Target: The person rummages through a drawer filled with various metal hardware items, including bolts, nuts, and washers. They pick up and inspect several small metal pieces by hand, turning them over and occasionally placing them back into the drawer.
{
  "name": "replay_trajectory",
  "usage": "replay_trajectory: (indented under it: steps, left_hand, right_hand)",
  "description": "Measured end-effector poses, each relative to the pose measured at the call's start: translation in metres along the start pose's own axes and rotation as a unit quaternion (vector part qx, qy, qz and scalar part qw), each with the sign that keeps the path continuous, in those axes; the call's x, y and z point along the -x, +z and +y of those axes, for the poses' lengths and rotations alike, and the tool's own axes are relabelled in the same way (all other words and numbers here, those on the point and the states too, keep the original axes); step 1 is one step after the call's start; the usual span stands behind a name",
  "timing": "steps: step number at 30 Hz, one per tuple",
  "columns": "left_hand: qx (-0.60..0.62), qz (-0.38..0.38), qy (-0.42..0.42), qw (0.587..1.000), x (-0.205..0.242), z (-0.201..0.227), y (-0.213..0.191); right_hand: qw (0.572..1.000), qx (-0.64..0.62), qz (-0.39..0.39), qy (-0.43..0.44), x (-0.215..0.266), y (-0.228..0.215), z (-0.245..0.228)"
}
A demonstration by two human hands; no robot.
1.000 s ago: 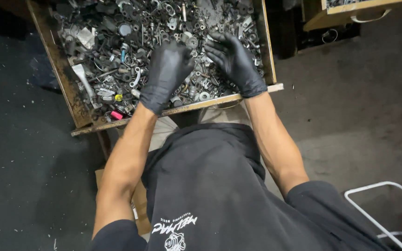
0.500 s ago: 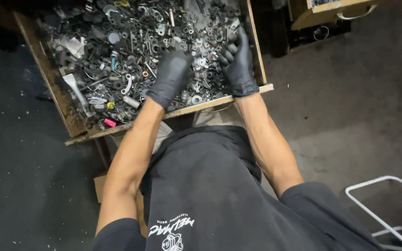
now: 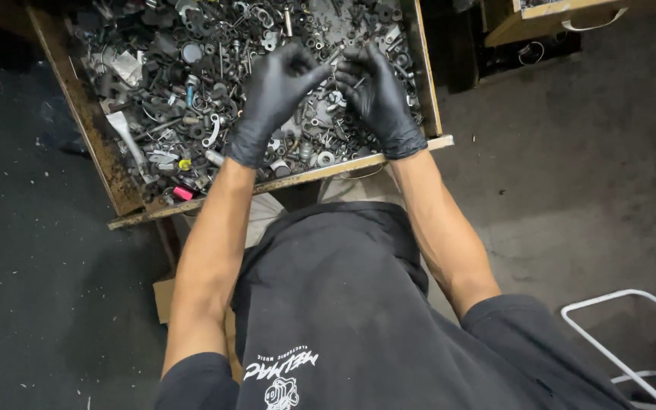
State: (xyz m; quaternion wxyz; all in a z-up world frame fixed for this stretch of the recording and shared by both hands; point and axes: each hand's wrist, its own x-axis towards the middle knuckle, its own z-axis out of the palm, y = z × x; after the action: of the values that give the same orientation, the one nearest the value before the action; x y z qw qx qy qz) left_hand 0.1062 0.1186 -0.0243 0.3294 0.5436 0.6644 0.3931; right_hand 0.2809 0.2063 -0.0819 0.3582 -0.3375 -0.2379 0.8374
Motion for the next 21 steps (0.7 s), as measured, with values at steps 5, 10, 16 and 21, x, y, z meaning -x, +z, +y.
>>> replay_trajectory:
  steps: [5,10,16,21]
  left_hand:
    - [-0.028,-0.008,0.055,0.998,-0.019,0.018,0.007]
    - [-0.064,0.053,0.068,0.994,0.002,-0.017,0.008]
    - [-0.19,0.001,0.113,0.975,0.025,-0.035,0.034]
    - [-0.324,0.003,0.108,0.94,0.027,-0.033,0.058]
  right_hand:
    - [0.992,-0.08,-0.064,0.067,0.0,0.008,0.002]
    - [0.993,-0.092,-0.041,0.066,-0.015,-0.025,0.002]
    - [0.993,-0.078,0.083,-0.008,-0.009,-0.014,-0.008]
    - [0.986,-0.151,0.036,-0.064,-0.033,-0.051,0.006]
